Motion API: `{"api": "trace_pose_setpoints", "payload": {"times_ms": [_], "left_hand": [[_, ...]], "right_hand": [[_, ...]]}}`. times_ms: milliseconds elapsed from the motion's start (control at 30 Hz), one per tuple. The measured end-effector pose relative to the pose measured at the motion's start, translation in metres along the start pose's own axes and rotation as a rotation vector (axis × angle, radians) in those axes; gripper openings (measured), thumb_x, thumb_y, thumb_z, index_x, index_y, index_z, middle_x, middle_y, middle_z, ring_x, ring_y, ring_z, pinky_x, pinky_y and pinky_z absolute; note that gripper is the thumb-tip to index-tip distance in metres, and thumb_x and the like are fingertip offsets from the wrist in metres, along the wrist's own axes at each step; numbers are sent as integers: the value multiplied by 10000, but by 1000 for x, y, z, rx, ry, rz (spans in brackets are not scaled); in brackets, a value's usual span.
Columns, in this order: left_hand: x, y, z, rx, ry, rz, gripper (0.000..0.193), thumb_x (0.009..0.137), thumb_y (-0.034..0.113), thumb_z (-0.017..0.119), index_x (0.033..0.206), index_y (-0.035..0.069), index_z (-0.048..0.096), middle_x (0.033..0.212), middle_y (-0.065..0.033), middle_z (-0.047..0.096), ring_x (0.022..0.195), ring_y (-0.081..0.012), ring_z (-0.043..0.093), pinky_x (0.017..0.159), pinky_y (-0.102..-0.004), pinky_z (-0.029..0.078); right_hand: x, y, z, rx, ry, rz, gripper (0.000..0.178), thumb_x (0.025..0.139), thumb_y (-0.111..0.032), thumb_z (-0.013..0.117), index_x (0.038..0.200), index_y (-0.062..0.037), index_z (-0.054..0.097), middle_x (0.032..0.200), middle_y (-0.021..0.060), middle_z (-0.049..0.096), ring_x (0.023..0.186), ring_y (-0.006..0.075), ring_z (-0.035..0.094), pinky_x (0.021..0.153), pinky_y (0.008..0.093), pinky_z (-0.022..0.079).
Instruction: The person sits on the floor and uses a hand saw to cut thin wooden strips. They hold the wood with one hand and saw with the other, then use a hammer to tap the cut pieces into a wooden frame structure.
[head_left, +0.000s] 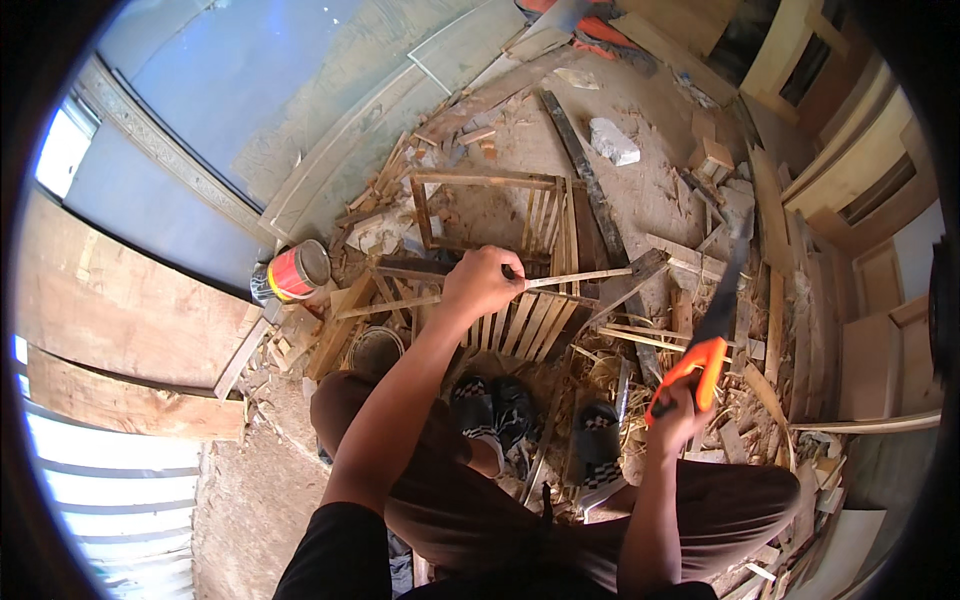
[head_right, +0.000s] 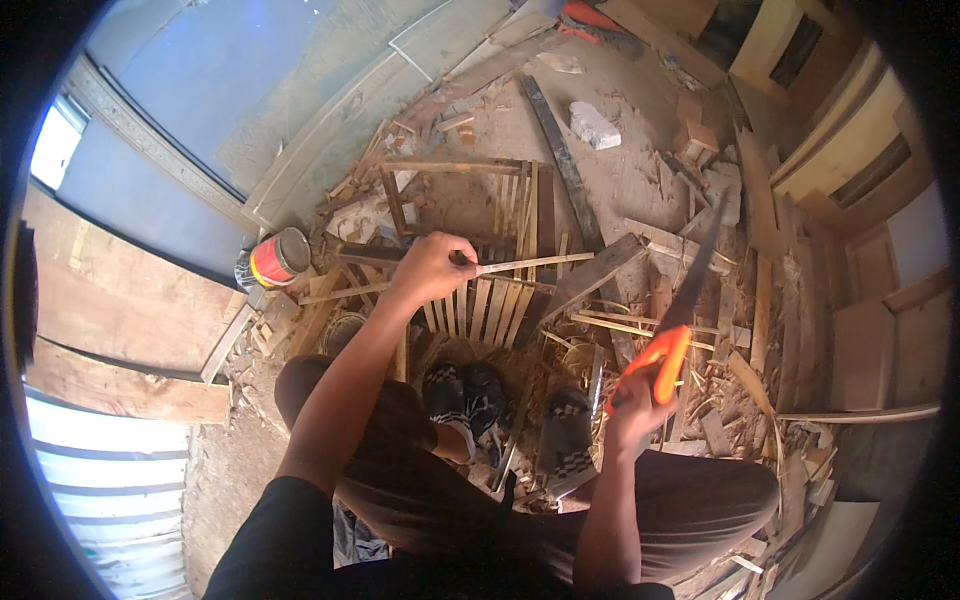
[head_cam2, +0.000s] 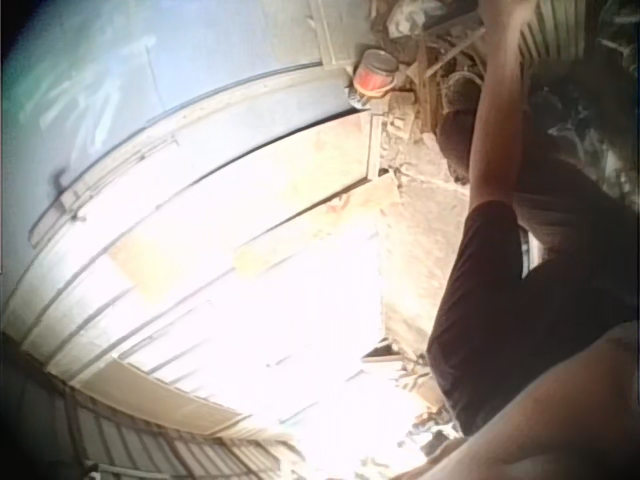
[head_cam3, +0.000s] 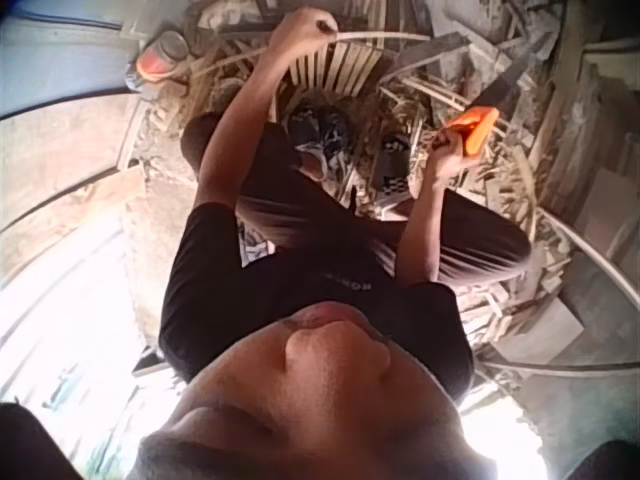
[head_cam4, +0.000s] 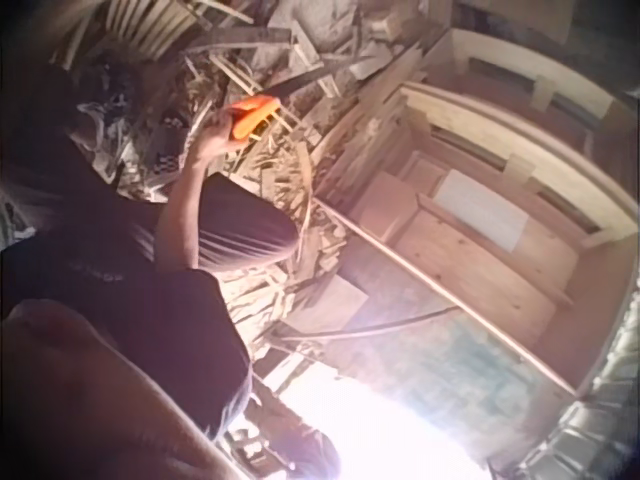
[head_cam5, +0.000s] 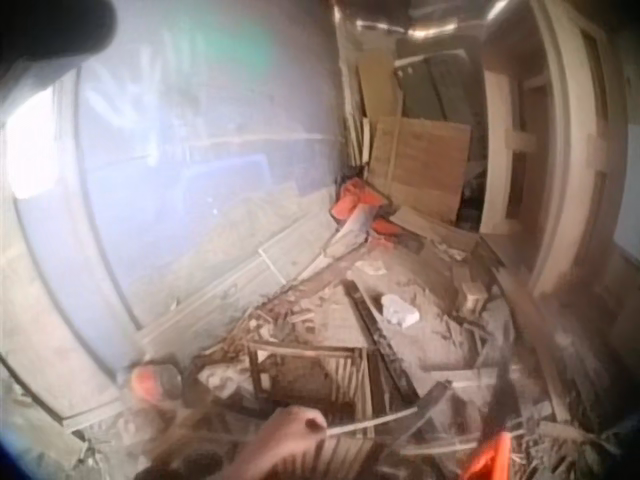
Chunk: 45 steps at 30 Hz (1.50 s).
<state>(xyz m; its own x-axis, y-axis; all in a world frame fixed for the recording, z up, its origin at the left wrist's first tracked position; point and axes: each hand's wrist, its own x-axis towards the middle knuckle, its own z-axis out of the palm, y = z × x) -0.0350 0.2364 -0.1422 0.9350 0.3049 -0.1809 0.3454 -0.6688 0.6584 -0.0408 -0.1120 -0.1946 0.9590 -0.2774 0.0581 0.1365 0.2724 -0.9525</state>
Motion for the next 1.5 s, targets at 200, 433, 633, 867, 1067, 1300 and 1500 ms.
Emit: {"api": "trace_pose_setpoints", "payload": {"times_ms": [200,433,633,867,1067,1300,1500], "left_hand": [[-9,3,6,101,151,68,183,852,245,816,954,94,803,805,-153,747,798,-356,729,725,-434,547],[-12,-11,16,-26,300,121,190,854,244,805,941,75,799,829,-201,734,831,-386,729,763,-457,552],[-19,1,12,-34,223,58,166,865,233,775,904,73,797,848,-213,729,832,-405,719,764,-451,552],[-20,-11,20,-11,321,143,143,845,208,764,900,79,793,852,-206,732,847,-411,714,770,-450,557],[-18,-7,16,-11,249,51,137,823,213,764,914,116,797,917,-188,746,912,-410,713,812,-484,577],[-13,-18,22,22,300,83,153,852,206,752,899,62,771,853,-189,725,933,-409,699,857,-458,539],[-24,-10,26,-14,285,44,162,854,232,774,920,85,794,921,-202,739,952,-414,698,842,-463,547]], "right_hand": [[-75,-65,8,-172,-334,-35,72,645,-9,516,703,5,557,588,42,510,487,135,454,477,280,373],[-131,-33,26,-373,-643,20,32,710,21,607,735,3,618,630,35,583,563,120,569,547,276,449],[-139,-27,38,-347,-564,153,27,695,23,626,707,1,614,632,19,594,577,106,565,564,262,449],[-137,-28,36,-412,-590,142,12,701,13,621,709,6,615,621,17,580,568,99,548,557,263,436],[-139,-13,23,-521,-649,50,25,752,4,634,735,-8,621,619,55,594,548,155,585,546,310,462],[-141,-20,33,-534,-647,64,26,729,21,611,728,-5,617,641,23,591,598,96,569,573,269,448],[-148,-24,14,-578,-590,21,74,788,37,646,737,5,603,599,71,581,533,134,575,527,317,448]]}}
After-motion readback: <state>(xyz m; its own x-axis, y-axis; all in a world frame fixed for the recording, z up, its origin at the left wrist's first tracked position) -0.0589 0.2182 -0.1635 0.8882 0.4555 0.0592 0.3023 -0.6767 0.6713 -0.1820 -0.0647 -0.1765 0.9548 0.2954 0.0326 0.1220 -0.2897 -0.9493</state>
